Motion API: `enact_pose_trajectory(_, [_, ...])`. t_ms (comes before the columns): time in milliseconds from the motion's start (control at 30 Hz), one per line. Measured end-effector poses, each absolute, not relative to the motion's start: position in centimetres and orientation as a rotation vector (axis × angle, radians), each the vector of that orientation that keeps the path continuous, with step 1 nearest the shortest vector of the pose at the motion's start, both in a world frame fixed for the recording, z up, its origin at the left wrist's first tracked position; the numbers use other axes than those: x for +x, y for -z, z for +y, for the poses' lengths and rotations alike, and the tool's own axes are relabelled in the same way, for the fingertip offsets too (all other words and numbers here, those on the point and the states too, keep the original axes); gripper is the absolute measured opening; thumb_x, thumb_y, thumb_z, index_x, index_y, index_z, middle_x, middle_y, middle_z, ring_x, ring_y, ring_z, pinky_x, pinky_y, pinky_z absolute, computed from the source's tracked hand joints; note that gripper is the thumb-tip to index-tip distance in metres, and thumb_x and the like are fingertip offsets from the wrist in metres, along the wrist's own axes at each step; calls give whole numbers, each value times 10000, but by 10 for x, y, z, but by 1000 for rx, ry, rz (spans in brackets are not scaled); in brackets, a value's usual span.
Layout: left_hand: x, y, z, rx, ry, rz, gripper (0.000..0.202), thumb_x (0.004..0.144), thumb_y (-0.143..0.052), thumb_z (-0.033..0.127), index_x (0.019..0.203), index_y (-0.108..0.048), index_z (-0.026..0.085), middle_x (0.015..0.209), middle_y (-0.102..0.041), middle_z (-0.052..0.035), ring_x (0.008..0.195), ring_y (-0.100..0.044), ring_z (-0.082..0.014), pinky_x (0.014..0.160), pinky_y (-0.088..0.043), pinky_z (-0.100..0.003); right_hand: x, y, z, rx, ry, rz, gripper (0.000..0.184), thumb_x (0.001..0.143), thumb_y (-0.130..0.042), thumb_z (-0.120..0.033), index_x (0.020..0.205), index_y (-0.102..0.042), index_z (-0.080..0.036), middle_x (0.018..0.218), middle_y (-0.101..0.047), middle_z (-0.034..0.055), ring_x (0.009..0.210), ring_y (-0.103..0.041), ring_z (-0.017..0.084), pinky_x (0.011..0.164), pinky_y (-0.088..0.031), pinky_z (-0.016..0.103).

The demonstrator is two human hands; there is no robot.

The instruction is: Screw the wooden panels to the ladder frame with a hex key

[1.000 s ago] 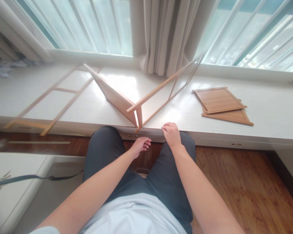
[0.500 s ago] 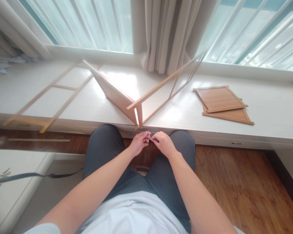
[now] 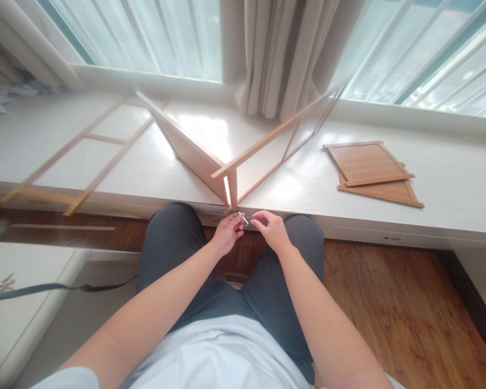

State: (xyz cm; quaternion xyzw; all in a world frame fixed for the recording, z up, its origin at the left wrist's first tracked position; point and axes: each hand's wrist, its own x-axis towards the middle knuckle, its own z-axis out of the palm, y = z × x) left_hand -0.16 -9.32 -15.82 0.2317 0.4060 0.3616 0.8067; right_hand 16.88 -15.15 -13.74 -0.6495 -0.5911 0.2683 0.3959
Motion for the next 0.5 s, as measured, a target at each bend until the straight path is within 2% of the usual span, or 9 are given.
enact_pose_trajectory(167, [-1,158,-93,439,-792,865,377,689,-919,358,956,-730,171,776,-628,19,590,-493,-55,510,-344,-182,162,137,-151,-1604,-704,-1541,142,920,-683,-321,982,-756,-215,909,-795,50,764,-720,211,722,-592,354])
enact_pose_trajectory(300, [-2,158,-92,400,-806,856,406,673,-936,359,957,-718,167,772,-634,26,578,-495,-50,505,-337,-182,157,134,-152,-1564,-673,-1637,140,916,-638,-254,999,-747,-223,966,-778,58,840,-708,219,778,-581,370])
enact_pose_trajectory(500, [-1,156,-92,357,-824,840,432,666,-946,355,977,-715,166,749,-628,33,565,-495,-47,493,-329,-178,155,133,-149,-1572,-600,-1705,104,931,-653,-274,993,-727,-235,955,-755,67,873,-690,240,813,-572,395])
